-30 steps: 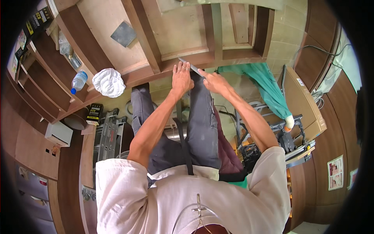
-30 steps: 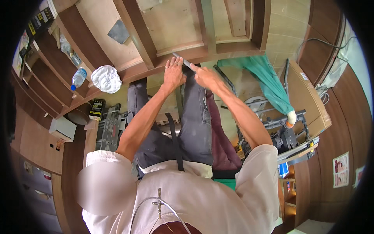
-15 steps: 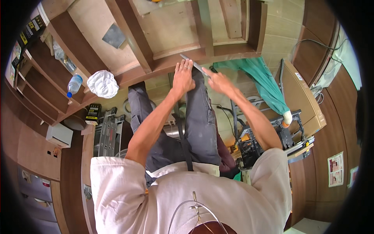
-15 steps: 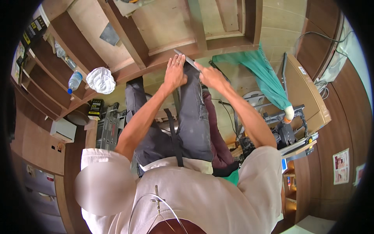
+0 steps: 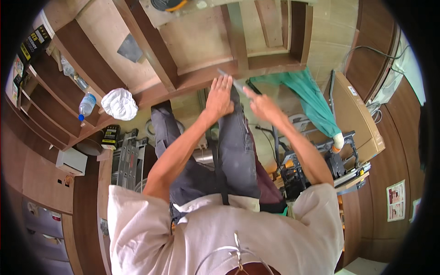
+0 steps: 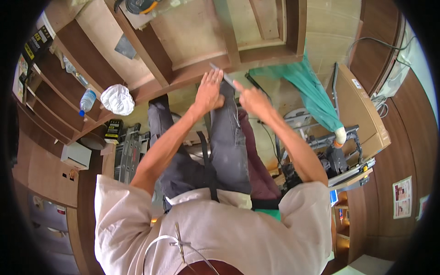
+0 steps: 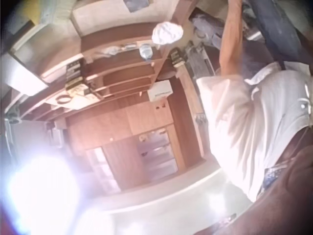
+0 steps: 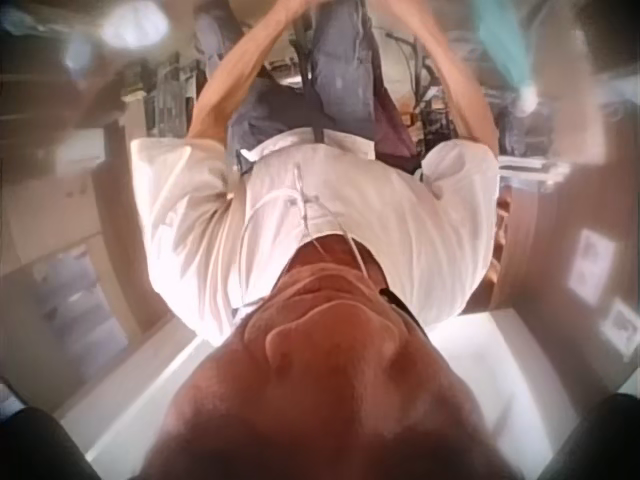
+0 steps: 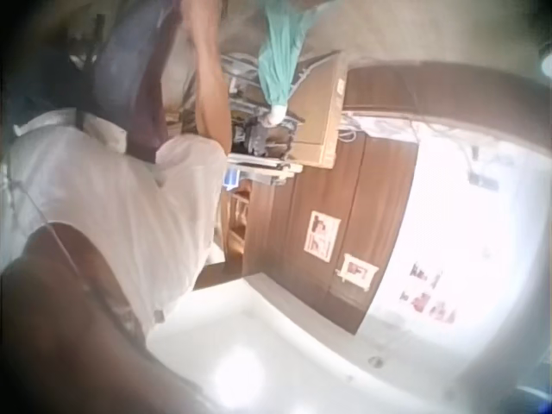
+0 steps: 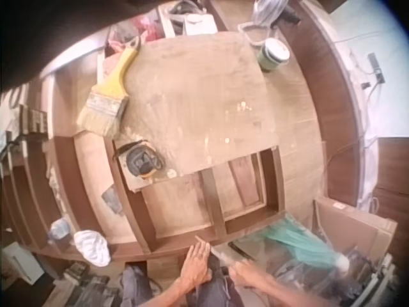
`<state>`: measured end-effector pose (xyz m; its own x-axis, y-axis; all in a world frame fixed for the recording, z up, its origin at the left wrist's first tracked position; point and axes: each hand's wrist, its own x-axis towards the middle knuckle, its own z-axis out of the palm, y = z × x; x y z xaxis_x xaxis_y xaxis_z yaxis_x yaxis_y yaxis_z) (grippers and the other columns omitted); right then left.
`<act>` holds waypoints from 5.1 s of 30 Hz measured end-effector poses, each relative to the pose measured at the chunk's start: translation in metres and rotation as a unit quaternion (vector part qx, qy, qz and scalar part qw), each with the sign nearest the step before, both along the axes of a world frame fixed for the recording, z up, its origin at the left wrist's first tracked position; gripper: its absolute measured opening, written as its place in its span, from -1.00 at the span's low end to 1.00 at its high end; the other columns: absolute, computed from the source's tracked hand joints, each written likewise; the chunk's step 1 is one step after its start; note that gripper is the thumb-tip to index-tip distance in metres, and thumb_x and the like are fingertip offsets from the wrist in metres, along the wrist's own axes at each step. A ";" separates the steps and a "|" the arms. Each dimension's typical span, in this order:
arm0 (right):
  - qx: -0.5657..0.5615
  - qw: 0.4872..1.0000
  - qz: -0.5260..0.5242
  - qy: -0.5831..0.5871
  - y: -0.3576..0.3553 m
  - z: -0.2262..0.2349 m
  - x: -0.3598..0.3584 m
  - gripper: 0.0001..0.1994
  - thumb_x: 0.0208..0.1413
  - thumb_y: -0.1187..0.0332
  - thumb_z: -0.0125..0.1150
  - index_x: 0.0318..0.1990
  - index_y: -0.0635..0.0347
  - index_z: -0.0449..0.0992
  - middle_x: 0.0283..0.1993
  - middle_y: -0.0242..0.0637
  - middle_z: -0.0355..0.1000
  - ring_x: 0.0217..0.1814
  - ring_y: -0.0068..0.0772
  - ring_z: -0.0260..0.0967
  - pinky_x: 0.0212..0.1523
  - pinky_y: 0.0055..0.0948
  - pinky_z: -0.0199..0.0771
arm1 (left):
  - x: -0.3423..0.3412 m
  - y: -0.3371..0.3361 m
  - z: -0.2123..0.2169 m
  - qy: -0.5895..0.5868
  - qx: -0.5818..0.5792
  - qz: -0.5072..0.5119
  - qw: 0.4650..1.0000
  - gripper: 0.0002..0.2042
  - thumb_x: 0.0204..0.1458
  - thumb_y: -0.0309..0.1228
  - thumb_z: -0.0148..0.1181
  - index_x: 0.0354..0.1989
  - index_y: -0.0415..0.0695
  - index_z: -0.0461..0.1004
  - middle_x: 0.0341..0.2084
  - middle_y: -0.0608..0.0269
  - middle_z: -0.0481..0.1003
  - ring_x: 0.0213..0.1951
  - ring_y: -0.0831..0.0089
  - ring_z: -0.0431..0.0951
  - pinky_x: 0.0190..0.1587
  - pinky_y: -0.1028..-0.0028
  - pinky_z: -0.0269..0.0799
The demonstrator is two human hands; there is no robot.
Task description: The person uses a chisel to scrape and smooth the edges of a wooden cabinet frame. They then wipe the surface with a white cloth and a water bottle. The person continues to scrape and clean the wooden structure, occasionally interacting with a colleague who is also working in the room.
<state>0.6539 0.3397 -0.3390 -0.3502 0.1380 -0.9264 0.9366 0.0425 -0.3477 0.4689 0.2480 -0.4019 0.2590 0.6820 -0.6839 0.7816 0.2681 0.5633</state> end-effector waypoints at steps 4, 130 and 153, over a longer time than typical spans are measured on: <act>0.065 0.997 0.016 0.046 0.019 -0.025 0.002 -0.40 0.13 0.39 0.05 0.38 -0.06 0.24 -0.39 0.22 0.49 -0.35 0.30 0.47 -0.21 0.09 0.49 | 0.007 0.032 -0.028 -0.016 -0.027 -0.022 0.999 -0.12 -0.29 -0.33 0.25 0.33 -0.38 0.14 0.32 -0.13 0.23 0.40 0.05 0.13 0.46 0.12 -0.05; 0.035 0.995 0.088 -0.043 -0.047 0.011 -0.139 -0.53 0.27 0.27 -0.06 0.30 0.22 0.24 -0.10 0.08 0.57 -0.06 0.14 0.57 -0.09 0.02 0.58 | 0.041 -0.116 0.078 0.008 -0.259 0.793 0.552 -0.79 0.17 -0.41 0.06 -0.11 -0.23 0.50 -0.39 0.26 0.56 -0.38 0.54 0.52 -0.27 0.50 0.45; -0.057 0.994 -0.005 -0.093 -0.081 0.020 -0.250 -0.38 0.26 0.24 -0.13 0.43 0.33 0.02 0.03 0.31 0.46 0.10 0.27 0.45 0.13 0.07 0.41 | -0.102 -0.127 0.016 -0.302 -0.341 0.759 0.465 -0.70 0.29 -0.30 -0.05 -0.13 -0.22 0.57 -0.25 0.22 0.61 -0.20 0.42 0.60 -0.13 0.42 0.50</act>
<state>0.4042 0.2590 -0.3185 -0.1697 0.0302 -0.9850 0.9855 0.0033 -0.1697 0.3666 0.1205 -0.3861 0.1188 0.0712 -0.9904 -0.8453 0.5306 -0.0632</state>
